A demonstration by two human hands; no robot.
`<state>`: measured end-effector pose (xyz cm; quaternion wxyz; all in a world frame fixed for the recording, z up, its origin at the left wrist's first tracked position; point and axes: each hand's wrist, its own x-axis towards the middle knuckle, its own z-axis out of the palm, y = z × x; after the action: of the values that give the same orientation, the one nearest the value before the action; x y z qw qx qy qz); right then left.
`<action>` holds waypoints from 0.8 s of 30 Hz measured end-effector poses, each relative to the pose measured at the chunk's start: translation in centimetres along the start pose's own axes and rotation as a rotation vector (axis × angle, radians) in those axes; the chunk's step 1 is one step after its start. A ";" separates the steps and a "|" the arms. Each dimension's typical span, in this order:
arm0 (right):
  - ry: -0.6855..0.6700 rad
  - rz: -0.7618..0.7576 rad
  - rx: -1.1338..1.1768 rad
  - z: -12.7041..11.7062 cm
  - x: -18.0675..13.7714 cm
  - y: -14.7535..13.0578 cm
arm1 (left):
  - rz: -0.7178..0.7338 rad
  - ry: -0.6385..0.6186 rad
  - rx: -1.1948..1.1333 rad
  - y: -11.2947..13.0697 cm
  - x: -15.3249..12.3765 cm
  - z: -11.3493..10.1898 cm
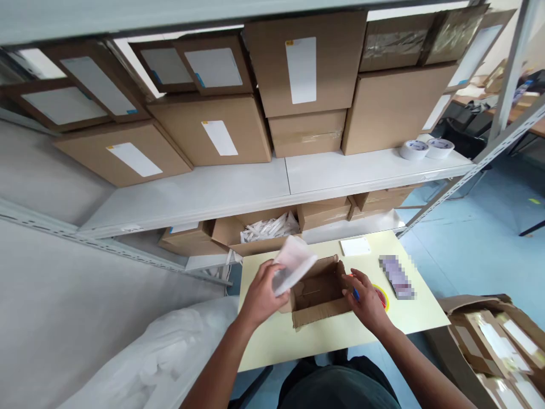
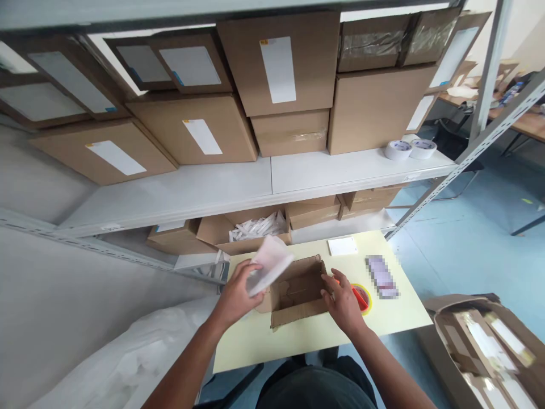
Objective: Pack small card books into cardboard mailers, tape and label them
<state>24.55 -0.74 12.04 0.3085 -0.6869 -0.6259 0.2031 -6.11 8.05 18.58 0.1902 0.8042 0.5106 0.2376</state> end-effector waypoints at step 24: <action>-0.050 -0.008 0.149 0.1 -1.0 1.4 | -0.094 0.068 0.124 -1.1 -3.6 8.2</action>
<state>25.39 -1.74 10.87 0.3436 -0.6543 -0.6194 0.2649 -3.50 4.73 10.61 0.1335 0.7810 0.5676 0.2235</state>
